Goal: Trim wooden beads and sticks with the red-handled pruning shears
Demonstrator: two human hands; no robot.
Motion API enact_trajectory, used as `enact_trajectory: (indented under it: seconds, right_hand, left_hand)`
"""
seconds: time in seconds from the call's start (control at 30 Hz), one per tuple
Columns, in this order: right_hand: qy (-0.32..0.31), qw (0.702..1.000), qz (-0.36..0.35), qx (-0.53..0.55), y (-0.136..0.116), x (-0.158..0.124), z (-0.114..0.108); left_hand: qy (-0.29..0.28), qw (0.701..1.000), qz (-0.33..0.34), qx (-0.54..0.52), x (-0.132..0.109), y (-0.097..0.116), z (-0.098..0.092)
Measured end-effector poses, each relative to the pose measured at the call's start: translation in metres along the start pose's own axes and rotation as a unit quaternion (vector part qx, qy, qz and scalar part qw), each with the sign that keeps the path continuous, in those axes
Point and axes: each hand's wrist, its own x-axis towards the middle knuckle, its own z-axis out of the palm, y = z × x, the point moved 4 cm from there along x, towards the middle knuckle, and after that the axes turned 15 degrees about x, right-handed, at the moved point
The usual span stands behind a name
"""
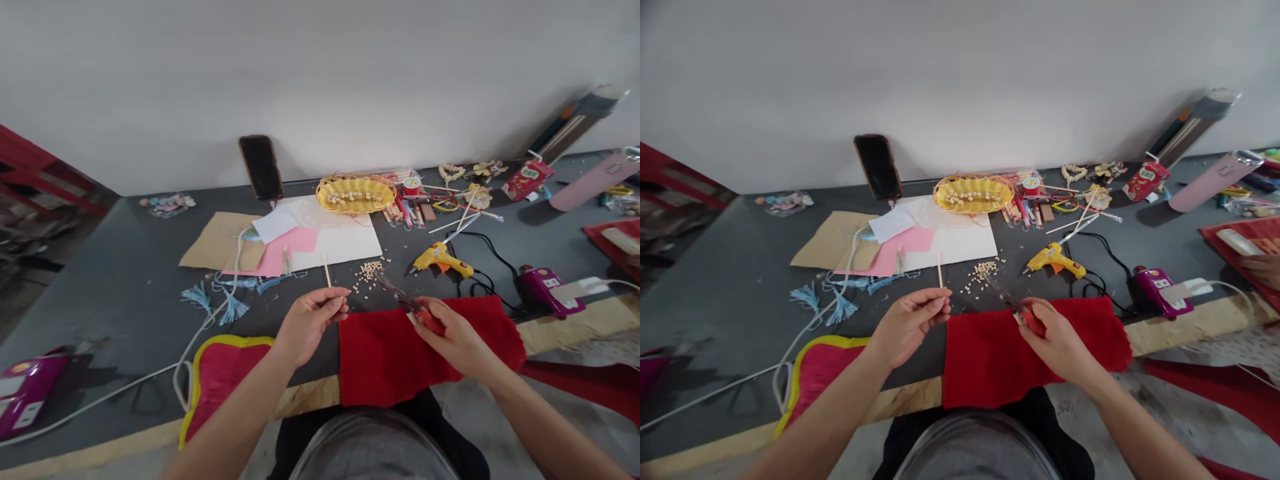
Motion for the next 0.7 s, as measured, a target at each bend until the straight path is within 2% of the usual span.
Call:
enact_trajectory:
  seconds: [0.07,0.13,0.27,0.43,0.53,0.7]
  right_hand:
    - [-0.031,0.993,0.069,0.087,-0.002,-0.001,0.001]
    - [-0.055,0.983,0.103,0.144,-0.009,-0.002,0.003]
    - [-0.076,0.971,0.104,0.2,-0.024,-0.002,0.008]
    - [-0.1,0.952,0.123,0.263,-0.026,-0.003,0.018]
    - [-0.107,0.958,0.115,0.239,-0.024,-0.003,0.022]
    - [-0.094,0.987,0.043,0.121,-0.027,-0.004,0.024]
  left_hand:
    - [0.0,1.0,0.008,-0.027,0.001,0.001,0.005]
    - [0.0,0.999,0.019,-0.05,0.001,0.002,0.009]
    - [-0.001,0.996,0.032,-0.086,0.002,0.005,0.014]
    - [-0.011,0.99,0.002,-0.142,0.003,0.004,0.018]
    - [-0.011,0.985,-0.016,-0.171,0.003,0.001,0.019]
    - [-0.015,0.985,-0.02,-0.171,0.005,-0.003,0.02]
